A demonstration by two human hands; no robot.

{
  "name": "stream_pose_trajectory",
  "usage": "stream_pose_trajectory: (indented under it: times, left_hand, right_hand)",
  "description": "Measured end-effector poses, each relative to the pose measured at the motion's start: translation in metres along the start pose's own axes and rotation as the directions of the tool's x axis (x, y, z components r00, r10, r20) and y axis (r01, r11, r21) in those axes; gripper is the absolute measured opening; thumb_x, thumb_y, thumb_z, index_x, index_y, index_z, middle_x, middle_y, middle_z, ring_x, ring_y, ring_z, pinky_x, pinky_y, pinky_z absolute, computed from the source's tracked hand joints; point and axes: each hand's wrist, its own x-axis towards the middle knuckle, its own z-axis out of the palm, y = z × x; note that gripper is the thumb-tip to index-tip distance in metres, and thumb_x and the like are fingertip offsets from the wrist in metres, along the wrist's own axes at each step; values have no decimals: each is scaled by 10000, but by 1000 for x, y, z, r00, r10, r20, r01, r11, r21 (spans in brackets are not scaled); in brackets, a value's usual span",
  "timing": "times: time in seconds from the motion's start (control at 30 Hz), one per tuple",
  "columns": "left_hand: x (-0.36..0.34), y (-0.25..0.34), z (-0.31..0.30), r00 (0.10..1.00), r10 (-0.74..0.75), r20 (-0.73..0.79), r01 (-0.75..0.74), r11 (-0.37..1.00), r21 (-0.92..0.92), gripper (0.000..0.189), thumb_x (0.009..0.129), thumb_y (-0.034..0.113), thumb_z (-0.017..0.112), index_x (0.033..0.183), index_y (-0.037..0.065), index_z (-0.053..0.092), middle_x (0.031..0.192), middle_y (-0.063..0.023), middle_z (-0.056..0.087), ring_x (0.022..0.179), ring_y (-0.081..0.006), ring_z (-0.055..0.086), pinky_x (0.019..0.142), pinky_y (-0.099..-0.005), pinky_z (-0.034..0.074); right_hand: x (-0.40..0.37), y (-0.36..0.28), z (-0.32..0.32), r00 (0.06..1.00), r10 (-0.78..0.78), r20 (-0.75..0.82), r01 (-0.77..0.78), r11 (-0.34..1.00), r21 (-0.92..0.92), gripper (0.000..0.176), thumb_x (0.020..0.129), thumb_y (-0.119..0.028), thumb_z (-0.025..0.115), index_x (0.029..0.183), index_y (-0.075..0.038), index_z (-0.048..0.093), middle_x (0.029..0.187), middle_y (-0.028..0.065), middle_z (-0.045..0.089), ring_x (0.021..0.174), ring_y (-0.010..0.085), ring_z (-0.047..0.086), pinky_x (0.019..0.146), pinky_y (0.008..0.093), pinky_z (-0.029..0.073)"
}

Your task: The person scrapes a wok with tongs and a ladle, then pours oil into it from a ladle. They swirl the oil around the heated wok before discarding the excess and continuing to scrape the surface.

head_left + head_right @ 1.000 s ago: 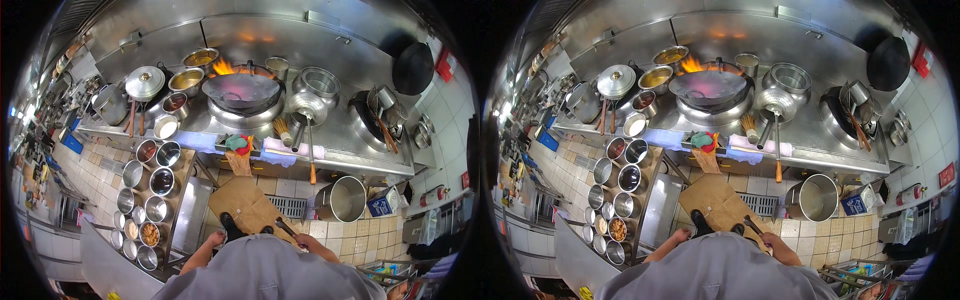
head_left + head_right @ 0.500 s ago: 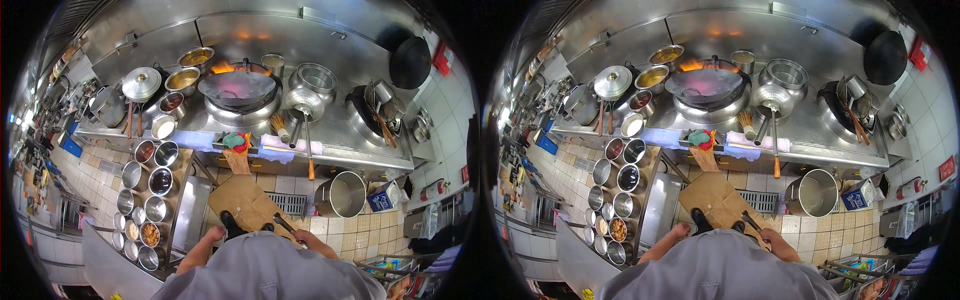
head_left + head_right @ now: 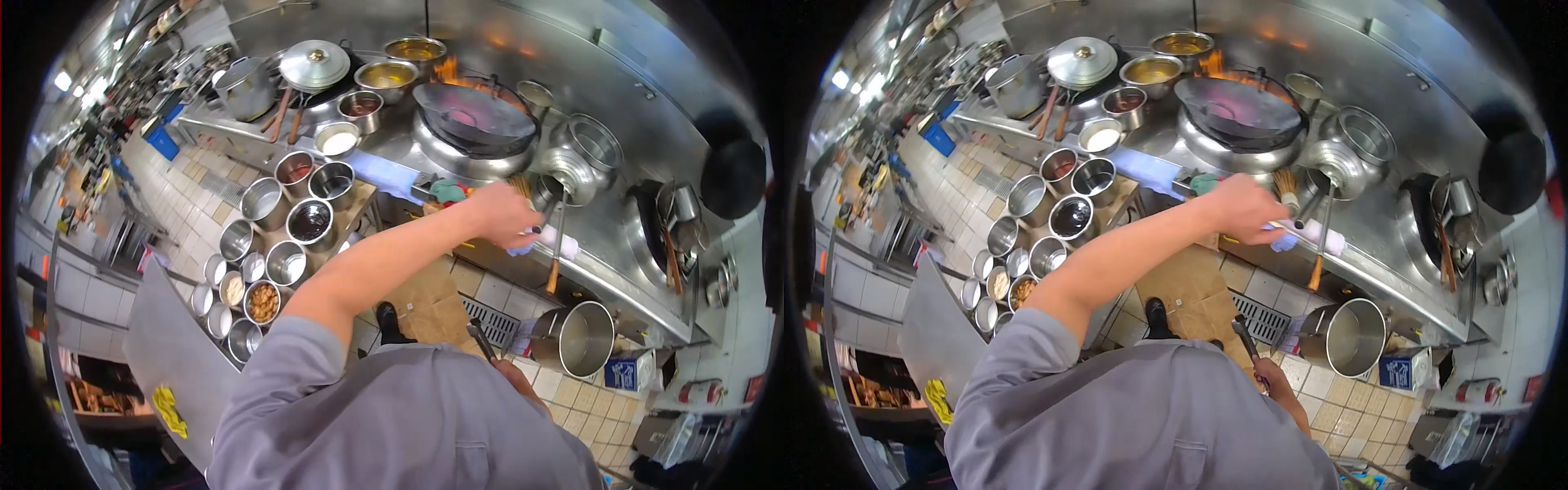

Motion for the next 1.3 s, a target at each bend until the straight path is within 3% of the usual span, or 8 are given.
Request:
stream_pose_trajectory:
  times: [0.33, 0.53, 0.67, 0.73, 0.87, 1.07, 1.23, 1.3]
  left_hand:
    - [62, 24, -27, 961, 261, -91, -262, 965, -4, 243, 763, 353, 522, 659, 134, 525, 515, -60, 548, 471, -262, 560, 431, -382, 423]
    - [4, -14, 28, 952, -157, 263, 183, 980, -77, 236, 780, 364, 539, 842, 139, 576, 613, -129, 577, 598, -332, 579, 535, -441, 450]
    - [-84, -54, 92, 797, -274, 538, 410, 900, -150, 313, 784, 363, 544, 953, 103, 586, 824, -177, 611, 791, -344, 588, 689, -443, 469]
    - [-139, -72, 143, 626, -269, 732, 575, 793, -201, 309, 794, 367, 556, 961, 109, 587, 811, -137, 624, 762, -283, 612, 684, -399, 473]
    - [-136, -8, 190, 315, -265, 912, 948, 35, -317, 363, 837, 381, 542, 1094, 125, 521, 968, -5, 594, 871, -128, 559, 718, -301, 441]
    - [-7, 67, 271, 350, -264, 899, 839, -337, -426, 515, 790, 419, 594, 1193, 158, 410, 1125, -39, 492, 1038, -175, 472, 848, -406, 359]
    - [94, 73, 348, 306, -128, 944, 517, -810, -277, 272, 828, 273, 560, 992, 107, 419, 738, -58, 525, 622, -194, 545, 509, -364, 440]
    - [109, 76, 355, 403, -236, 884, 495, -757, -427, 220, 832, 232, 548, 941, 103, 407, 688, -54, 493, 537, -173, 499, 455, -340, 418]
  right_hand:
    - [62, 127, 7, 999, 28, 34, -15, 940, -340, 546, 885, -492, 341, 626, -36, 492, 533, 93, 495, 432, 194, 481, 390, 352, 386]
    - [55, 150, 8, 995, -92, 29, 97, 930, -354, 585, 886, -506, 321, 615, -22, 507, 550, 119, 540, 430, 222, 515, 412, 369, 424]
    - [3, 96, -2, 982, 164, -96, -177, 974, -143, 540, 899, -470, 319, 596, -43, 453, 485, 94, 469, 414, 214, 488, 392, 364, 396]
    - [0, 98, -7, 974, 224, -42, -212, 958, 195, 506, 901, -453, 332, 616, -49, 439, 477, 75, 431, 404, 201, 447, 383, 354, 374]
    - [-6, 111, -7, 972, 231, -27, -205, 904, 375, 439, 888, -452, 376, 669, -74, 415, 464, 29, 379, 351, 153, 341, 339, 319, 301]
    - [-11, 117, -10, 923, 384, 15, -370, 878, 303, 445, 899, -434, 373, 722, -33, 450, 489, 45, 401, 375, 160, 376, 355, 321, 321]
    - [-44, 106, 0, 914, 374, -157, -220, 782, 583, 480, 895, -452, 380, 848, 11, 497, 525, 55, 436, 404, 155, 407, 383, 319, 354]
    - [-55, 118, 11, 895, 385, -226, -144, 728, 670, 515, 890, -471, 380, 906, 28, 506, 545, 62, 460, 414, 155, 420, 401, 322, 378]
